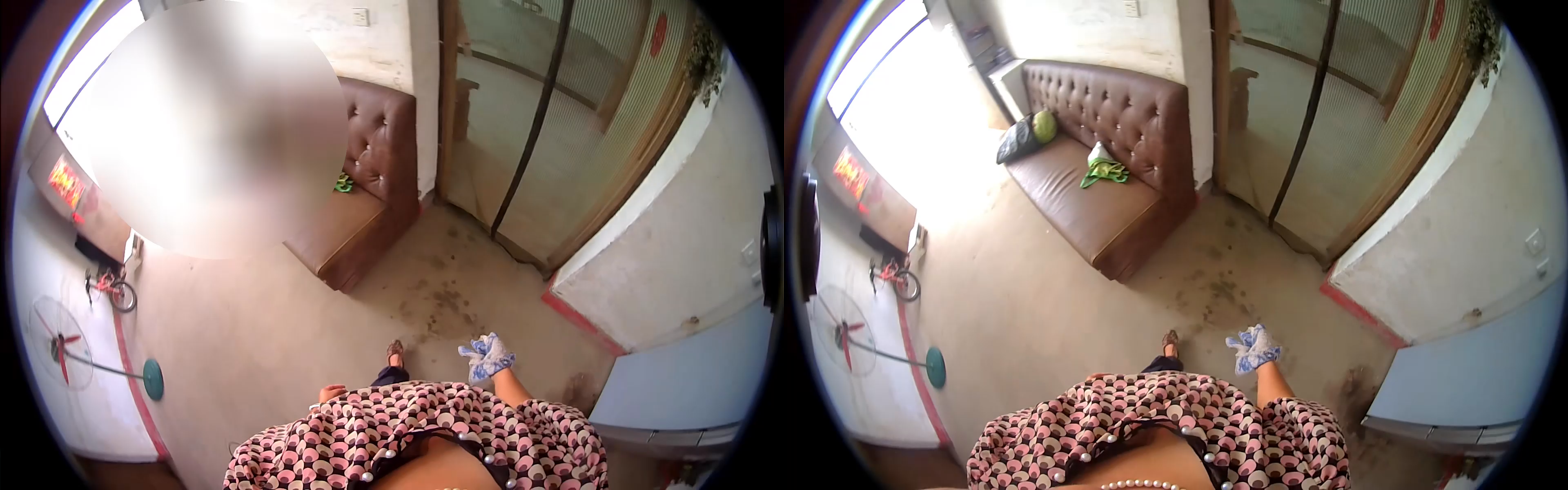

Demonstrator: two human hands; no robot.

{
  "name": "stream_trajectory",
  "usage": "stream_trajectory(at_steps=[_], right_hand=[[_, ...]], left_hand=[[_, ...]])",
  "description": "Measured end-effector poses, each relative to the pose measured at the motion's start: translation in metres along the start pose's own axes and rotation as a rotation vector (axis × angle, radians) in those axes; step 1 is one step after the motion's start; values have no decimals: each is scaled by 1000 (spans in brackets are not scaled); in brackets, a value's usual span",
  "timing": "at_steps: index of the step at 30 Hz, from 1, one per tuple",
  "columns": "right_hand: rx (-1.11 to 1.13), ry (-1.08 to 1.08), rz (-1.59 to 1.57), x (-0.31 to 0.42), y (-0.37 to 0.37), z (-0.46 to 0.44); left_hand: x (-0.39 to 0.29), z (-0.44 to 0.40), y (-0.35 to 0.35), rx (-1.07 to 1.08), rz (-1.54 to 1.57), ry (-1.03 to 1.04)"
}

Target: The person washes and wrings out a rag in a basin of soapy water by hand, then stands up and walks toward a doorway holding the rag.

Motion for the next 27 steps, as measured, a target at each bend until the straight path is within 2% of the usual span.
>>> stream_trajectory(at_steps=[3,5,7,10,12,13,14,15,16,17,18,19,20,21,22,24,25,27], right_hand=[[80,44,-74,25,-20,-33],[-108,-47,79,36,-70,-73],[-197,-83,-93,37,-68,-32],[-264,-147,-268,51,-65,-9],[-282,-168,-326,61,-54,-2],[-285,-175,-321,65,-47,4],[-307,-191,-319,73,-41,6],[-314,-205,-262,83,-32,6],[-347,-223,-166,93,-26,6],[-418,-246,6,109,-23,8],[-511,-274,239,122,-19,10],[-647,-314,584,137,-15,14],[-783,-346,924,152,-10,19],[-895,-372,1215,169,-2,26],[-965,-388,1430,187,5,31],[-1027,-404,1699,223,16,42],[-1024,-397,1712,240,14,44],[-915,-398,1529,277,13,44]], left_hand=[[-38,-32,-5,46,-116,-24],[-55,-65,-15,90,-130,-18],[-76,-101,-22,141,-121,-9],[-106,-167,-20,225,95,9],[-129,-212,-10,373,556,-67],[-146,-226,5,523,896,-234],[-161,-244,14,447,571,-26],[-197,-248,32,344,206,122],[-204,-276,51,637,-184,612],[-235,-276,83,294,429,-1],[-248,-295,113,272,407,9],[-240,-329,132,554,289,300],[-265,-333,158,916,640,77],[-341,-257,220,246,11,174],[-359,-252,254,213,-41,156],[-364,-261,307,299,-33,183],[-371,-254,334,291,-27,175],[-399,-235,394,352,-66,191]])
Point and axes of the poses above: each hand's wrist, its own z-axis away from the middle knuckle, its own y-axis out of the palm, x = y × z, the point moved 2 cm from there along -z, towards the middle knuckle, and after that the axes turned 15 degrees about y, right-handed, at the moved point
